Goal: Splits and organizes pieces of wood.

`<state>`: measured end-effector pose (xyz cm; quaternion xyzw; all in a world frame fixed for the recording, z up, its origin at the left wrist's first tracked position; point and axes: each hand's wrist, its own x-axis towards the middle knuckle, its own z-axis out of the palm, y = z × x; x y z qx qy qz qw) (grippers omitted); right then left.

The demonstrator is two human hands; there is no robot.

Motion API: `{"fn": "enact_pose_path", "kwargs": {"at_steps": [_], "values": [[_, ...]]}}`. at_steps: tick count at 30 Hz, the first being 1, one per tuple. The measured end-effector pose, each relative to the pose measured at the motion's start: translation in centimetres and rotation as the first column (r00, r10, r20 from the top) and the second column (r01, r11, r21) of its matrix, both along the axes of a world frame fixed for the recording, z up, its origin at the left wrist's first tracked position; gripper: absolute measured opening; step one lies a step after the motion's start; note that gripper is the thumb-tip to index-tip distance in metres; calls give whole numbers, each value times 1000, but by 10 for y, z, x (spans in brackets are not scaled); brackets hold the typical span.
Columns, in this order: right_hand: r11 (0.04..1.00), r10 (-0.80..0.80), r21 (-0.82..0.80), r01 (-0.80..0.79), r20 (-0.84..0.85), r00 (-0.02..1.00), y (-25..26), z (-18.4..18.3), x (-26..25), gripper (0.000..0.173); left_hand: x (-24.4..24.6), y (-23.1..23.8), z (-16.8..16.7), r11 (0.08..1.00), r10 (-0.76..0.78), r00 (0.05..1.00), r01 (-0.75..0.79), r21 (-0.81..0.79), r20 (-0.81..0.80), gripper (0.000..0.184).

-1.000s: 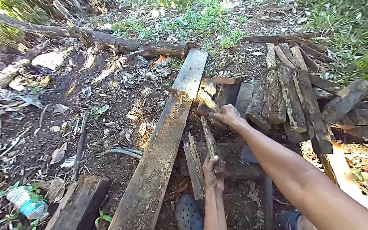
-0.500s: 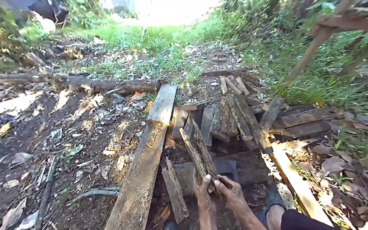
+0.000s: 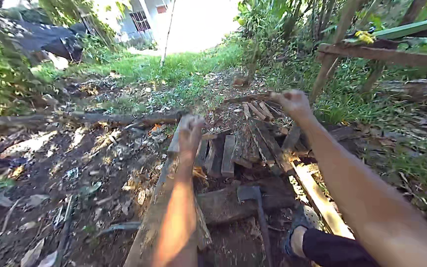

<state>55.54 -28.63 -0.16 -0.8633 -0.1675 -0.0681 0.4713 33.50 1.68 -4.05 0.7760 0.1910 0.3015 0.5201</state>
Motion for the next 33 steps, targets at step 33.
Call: {"fn": "enact_pose_path", "kwargs": {"at_steps": [33], "values": [[768,504,446,459,-864,-4,-74,-351,-284,11,-171,-119,-325,305,341,940,-117,-945,-7,48]]}}
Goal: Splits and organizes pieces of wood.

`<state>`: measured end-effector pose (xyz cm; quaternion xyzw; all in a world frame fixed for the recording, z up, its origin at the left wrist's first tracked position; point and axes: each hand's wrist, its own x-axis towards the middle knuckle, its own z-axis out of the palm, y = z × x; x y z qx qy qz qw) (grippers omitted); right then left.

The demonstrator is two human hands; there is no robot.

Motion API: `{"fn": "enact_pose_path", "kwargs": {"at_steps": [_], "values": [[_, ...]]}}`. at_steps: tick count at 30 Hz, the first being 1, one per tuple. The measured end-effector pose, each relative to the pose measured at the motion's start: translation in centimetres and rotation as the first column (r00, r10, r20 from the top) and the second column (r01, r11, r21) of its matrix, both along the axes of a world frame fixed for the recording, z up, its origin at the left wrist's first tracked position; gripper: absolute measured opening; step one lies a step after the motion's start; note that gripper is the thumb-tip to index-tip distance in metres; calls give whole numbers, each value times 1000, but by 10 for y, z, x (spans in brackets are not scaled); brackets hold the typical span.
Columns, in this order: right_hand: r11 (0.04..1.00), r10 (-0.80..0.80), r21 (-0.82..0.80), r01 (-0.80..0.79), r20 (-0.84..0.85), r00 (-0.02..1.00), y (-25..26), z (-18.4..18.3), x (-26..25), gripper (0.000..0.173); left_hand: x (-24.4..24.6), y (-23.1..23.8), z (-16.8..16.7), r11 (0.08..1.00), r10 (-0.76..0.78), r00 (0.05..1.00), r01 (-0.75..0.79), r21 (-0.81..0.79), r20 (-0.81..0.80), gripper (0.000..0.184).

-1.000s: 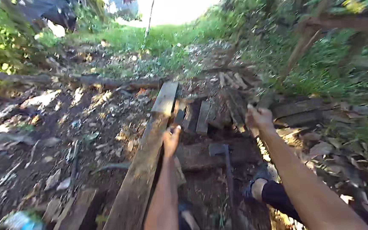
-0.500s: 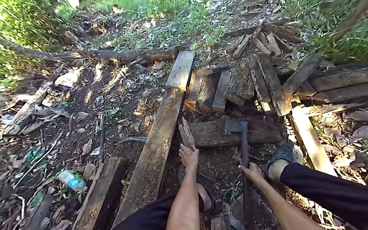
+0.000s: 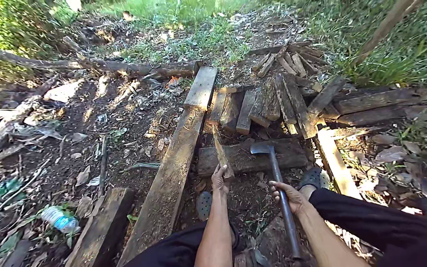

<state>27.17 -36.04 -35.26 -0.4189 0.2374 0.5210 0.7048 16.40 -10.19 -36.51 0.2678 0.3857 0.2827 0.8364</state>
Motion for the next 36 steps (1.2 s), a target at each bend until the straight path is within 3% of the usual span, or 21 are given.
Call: {"fn": "enact_pose_path", "kwargs": {"at_steps": [2,4,6,9,11,14,20,23,25,28,31,32,36], "values": [[997,4,80,0,-52,999,-2,-4,-3,11,7,4,18,995,19,986,-3,-98,165,33],[996,24,84,-17,-73,997,-4,-9,-2,9,7,16,23,988,26,975,9,-153,220,33],[997,33,70,-28,-72,997,-8,-12,-3,9,0,28,10,996,-12,1000,11,-93,-16,42],[999,29,42,-26,-64,998,-5,-11,-3,25,-15,34,-11,989,26,889,45,144,-456,62],[999,0,52,5,-87,996,-3,-13,-5,47,-12,28,-21,945,80,799,128,299,-595,67],[995,-59,77,69,-126,990,0,-14,-12,68,-1,12,-18,863,95,692,300,405,-716,88],[992,-81,82,95,-158,984,15,-11,-16,64,33,-26,-8,468,240,418,741,482,-876,118],[992,-84,76,98,-164,983,14,-13,-18,62,39,-29,-12,276,265,349,866,417,-899,119],[992,-85,75,99,-174,981,13,-15,-17,62,40,-26,-17,220,241,327,899,379,-914,114],[991,-86,81,102,-181,980,12,-13,-16,62,39,-22,-24,322,157,369,858,401,-916,103],[990,-89,96,108,-178,980,14,-10,-16,61,41,-29,-24,611,2,500,685,397,-866,88],[989,-85,104,104,-173,981,14,-9,-16,62,42,-34,-24,659,-29,497,662,357,-867,85],[976,-115,155,151,-217,969,19,-1,-14,62,52,-45,-20,594,12,391,738,320,-920,97]]}}
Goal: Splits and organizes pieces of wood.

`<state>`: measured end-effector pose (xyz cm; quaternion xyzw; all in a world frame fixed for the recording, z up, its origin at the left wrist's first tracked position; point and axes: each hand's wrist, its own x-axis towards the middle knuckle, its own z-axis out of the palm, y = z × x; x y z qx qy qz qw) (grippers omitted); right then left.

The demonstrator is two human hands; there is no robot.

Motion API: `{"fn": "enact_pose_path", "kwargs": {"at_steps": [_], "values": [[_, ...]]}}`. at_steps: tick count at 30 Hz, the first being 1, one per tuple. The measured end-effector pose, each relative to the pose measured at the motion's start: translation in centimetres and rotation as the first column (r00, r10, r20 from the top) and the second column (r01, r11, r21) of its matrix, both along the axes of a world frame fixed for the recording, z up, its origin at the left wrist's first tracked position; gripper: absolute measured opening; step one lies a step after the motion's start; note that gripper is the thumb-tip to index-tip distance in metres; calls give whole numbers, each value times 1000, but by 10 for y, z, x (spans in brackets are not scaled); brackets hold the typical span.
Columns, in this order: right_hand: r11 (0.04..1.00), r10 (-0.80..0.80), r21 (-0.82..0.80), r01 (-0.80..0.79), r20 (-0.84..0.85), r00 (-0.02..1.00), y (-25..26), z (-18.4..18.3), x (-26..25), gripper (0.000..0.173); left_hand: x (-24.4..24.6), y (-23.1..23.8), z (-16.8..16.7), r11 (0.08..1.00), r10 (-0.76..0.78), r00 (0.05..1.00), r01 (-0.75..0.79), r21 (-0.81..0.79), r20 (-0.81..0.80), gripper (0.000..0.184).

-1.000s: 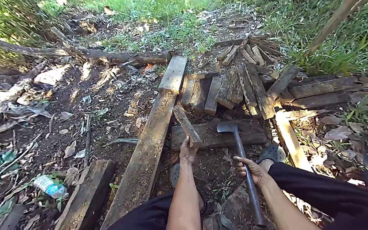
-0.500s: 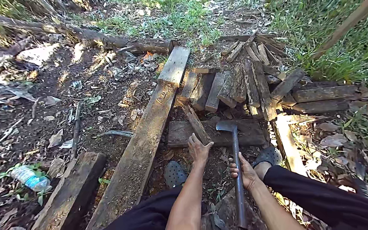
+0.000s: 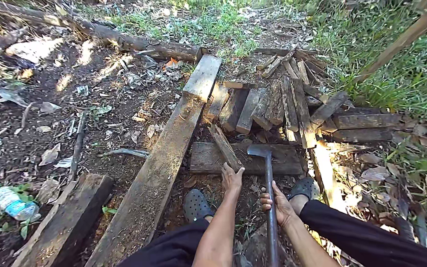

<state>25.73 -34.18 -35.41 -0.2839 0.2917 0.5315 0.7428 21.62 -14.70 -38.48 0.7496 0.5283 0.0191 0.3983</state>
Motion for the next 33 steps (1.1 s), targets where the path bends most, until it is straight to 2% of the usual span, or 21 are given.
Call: {"fn": "enact_pose_path", "kwargs": {"at_steps": [4,8,11,14,16,18,19,21,23,25,26,28,29,31,33], "values": [[1000,-5,-5,4,-24,1000,1,3,2,61,18,6,9,983,-61,994,76,164,-94,115],[999,-1,-32,0,-11,1000,4,3,0,60,26,16,6,986,-91,989,106,129,-116,114],[999,10,-35,-10,-2,1000,2,1,-1,61,22,13,4,993,-4,999,9,120,-46,109],[999,25,-43,-24,18,1000,-1,-4,-2,61,11,10,1,981,181,979,-187,57,98,105],[999,25,-48,-24,19,1000,-4,-8,-2,61,-1,16,-6,952,304,916,-305,-36,262,96],[998,27,-64,-26,29,999,-4,-9,-2,60,-17,26,-9,925,378,843,-364,-113,382,72],[997,32,-75,-29,38,999,-3,-9,-2,59,-24,32,-8,918,390,832,-383,-99,396,57],[995,33,-100,-28,50,998,-1,-8,-3,58,-37,41,-1,914,375,865,-405,21,335,36],[994,30,-109,-25,50,998,0,-6,-3,58,-49,46,4,911,359,894,-398,106,268,35],[995,28,-102,-23,52,998,1,-5,-3,58,-53,47,4,921,311,920,-354,166,238,47],[995,29,-93,-23,57,998,2,-3,-2,58,-52,46,4,934,264,945,-301,194,192,61],[996,25,-85,-21,55,998,0,-3,-3,58,-48,43,2,949,208,977,-212,233,42,90],[997,24,-79,-20,48,999,0,-3,-3,58,-48,43,0,952,186,982,-176,251,-14,93],[998,17,-57,-16,23,1000,-1,-1,-1,57,-52,49,-1,957,168,985,-155,246,-35,75],[999,16,-35,-16,-5,1000,-4,1,3,56,-50,57,5,957,237,970,-243,158,53,60]]}}
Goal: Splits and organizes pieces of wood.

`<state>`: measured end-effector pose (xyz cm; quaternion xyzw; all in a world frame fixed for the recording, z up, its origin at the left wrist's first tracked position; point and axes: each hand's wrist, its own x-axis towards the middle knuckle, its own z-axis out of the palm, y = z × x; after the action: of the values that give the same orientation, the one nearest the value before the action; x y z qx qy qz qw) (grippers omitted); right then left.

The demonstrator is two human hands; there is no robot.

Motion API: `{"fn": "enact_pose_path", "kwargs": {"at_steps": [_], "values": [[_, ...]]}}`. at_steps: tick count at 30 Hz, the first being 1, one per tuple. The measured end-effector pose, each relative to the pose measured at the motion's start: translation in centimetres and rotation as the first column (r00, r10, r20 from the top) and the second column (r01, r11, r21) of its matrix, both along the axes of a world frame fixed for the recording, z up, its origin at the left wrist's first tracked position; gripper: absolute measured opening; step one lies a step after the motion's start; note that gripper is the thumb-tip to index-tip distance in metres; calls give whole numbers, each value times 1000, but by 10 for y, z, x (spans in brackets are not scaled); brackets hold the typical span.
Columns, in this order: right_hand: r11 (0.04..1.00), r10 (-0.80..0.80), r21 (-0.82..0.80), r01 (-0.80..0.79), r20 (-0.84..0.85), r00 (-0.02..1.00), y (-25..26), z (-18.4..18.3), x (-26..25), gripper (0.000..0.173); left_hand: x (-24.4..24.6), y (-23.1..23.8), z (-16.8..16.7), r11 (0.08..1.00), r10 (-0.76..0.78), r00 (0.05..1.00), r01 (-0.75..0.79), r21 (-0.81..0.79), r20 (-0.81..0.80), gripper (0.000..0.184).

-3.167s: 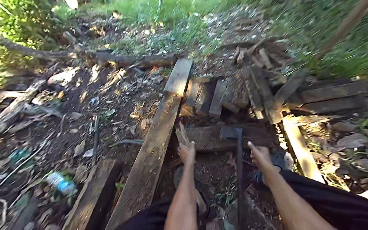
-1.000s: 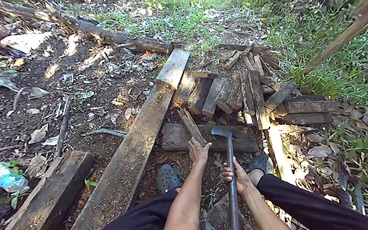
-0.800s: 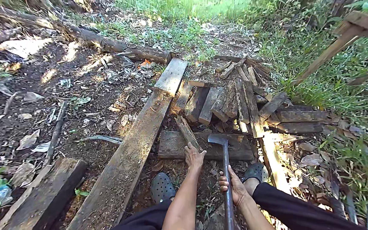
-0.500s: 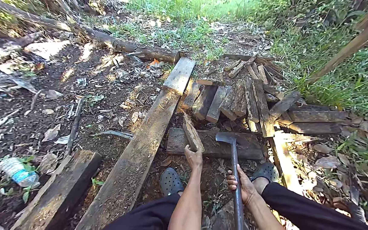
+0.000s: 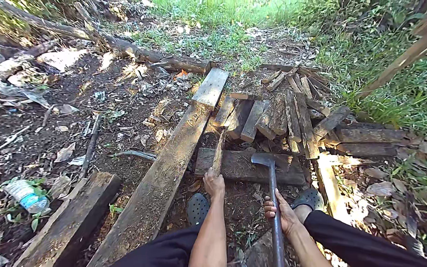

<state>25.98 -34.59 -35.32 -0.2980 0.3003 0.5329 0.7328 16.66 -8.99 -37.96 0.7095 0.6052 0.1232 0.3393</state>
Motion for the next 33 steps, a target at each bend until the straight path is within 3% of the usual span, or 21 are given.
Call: {"fn": "enact_pose_path", "kwargs": {"at_steps": [2,4,5,6,9,12,14,18,23,25,33], "values": [[1000,8,-28,-8,-11,1000,1,3,3,55,9,9,4,980,138,952,-91,-177,273,49],[995,45,-96,-42,38,998,2,7,4,55,22,17,6,875,360,734,-51,-482,576,37],[984,81,-168,-65,91,993,4,11,3,54,29,21,7,825,434,657,-15,-565,616,37],[958,138,-271,-90,165,976,7,17,2,53,35,26,5,823,430,663,-9,-568,612,37],[832,382,-538,-135,379,843,14,31,-8,53,45,31,-2,944,179,896,-41,-326,406,35],[774,510,-620,-127,493,705,21,43,-20,51,45,20,-7,977,108,964,-57,-207,245,51],[774,543,-623,-115,558,628,28,50,-27,49,41,12,-14,974,143,962,-95,-207,232,55],[796,566,-595,-111,666,486,46,81,-37,48,35,9,-15,972,181,949,-133,-191,258,36],[906,422,-368,-210,828,370,65,125,-46,40,30,25,-29,960,231,862,-126,-252,450,40],[896,432,-338,-288,816,384,68,114,-55,45,23,25,-40,949,259,821,-117,-294,509,35],[621,784,-733,-278,584,211,57,37,-89,61,19,17,-42,948,240,817,-80,-309,524,28]]}}
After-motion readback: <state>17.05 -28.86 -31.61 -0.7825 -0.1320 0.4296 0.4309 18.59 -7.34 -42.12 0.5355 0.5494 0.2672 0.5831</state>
